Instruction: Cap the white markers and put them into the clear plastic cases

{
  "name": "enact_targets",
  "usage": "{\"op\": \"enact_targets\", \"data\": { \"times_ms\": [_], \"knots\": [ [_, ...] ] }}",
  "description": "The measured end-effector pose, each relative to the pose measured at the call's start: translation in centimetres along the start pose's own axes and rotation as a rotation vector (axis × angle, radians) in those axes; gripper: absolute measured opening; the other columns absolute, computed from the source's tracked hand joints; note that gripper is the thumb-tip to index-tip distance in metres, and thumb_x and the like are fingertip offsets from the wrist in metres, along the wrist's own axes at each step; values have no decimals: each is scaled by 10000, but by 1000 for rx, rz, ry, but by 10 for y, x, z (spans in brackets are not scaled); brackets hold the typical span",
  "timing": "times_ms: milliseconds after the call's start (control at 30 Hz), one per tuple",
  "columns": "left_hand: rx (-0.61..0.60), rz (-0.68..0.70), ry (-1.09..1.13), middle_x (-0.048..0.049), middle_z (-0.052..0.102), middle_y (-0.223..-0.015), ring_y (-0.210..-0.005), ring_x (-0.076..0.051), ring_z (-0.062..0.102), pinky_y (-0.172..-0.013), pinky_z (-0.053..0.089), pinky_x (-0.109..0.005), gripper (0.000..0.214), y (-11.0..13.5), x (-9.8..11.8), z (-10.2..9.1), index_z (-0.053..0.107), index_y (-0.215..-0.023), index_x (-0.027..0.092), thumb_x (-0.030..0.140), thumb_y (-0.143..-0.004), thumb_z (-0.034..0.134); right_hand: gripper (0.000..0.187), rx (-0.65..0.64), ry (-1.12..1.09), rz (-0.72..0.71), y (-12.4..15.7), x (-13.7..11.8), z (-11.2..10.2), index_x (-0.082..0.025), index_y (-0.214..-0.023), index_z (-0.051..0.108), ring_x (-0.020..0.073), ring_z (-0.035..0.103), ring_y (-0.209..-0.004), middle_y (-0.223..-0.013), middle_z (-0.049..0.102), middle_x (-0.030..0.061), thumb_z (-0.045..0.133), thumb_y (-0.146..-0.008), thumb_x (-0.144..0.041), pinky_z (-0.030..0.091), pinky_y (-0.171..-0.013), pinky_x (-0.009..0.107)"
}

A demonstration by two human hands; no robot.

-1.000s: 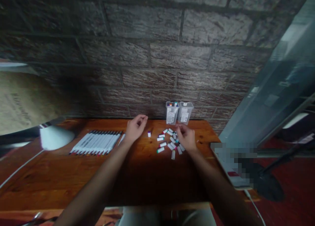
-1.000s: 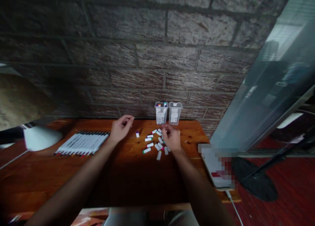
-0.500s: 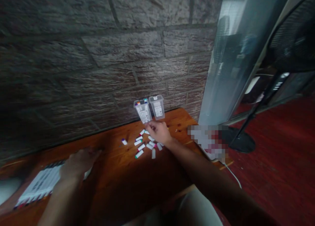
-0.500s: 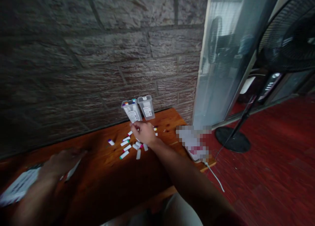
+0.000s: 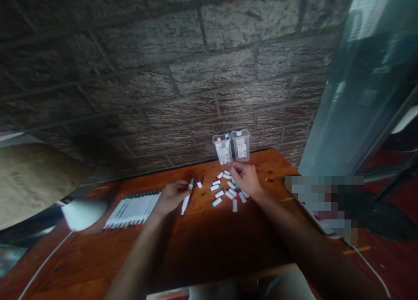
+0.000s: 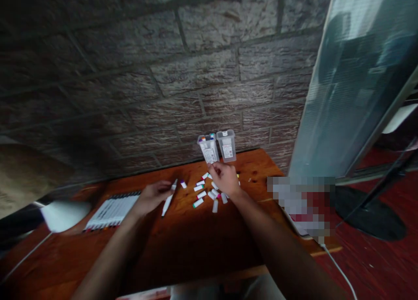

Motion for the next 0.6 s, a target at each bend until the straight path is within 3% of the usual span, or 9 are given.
{"op": "enact_targets", "data": {
  "times_ms": [100,233,600],
  "knots": [
    [-80,-31,442,-78,763,-972,-864,-196,707,-789,544,-286,411,6,10,16,708,-994,154,325,-636,818,412,-16,-26,5,1,-1,4,-175,-614,599,92,428,-475,-510,471,-37,497,-929,-418,295,-511,227],
    [-108,-34,761,-69,767,-925,-856,-164,713,-862,543,-263,353,11,20,25,738,-948,133,242,-632,853,386,-60,-26,-11,3,-5,11,-172,-639,616,92,472,-502,-551,539,-29,513,-930,-404,313,-530,221],
    [-192,26,916,-42,764,-930,-893,-157,718,-869,558,-246,290,16,28,44,753,-931,167,206,-663,855,414,-126,-16,-35,6,-8,19,-176,-601,577,85,461,-492,-542,540,-37,522,-940,-407,311,-532,226]
  ]
}}
Point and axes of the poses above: each hand's wrist, its own y-axis away from the middle knuckle, its own z-axis out of the palm, x = y × z, the point moved 9 cm from there along -y, towards the middle knuckle
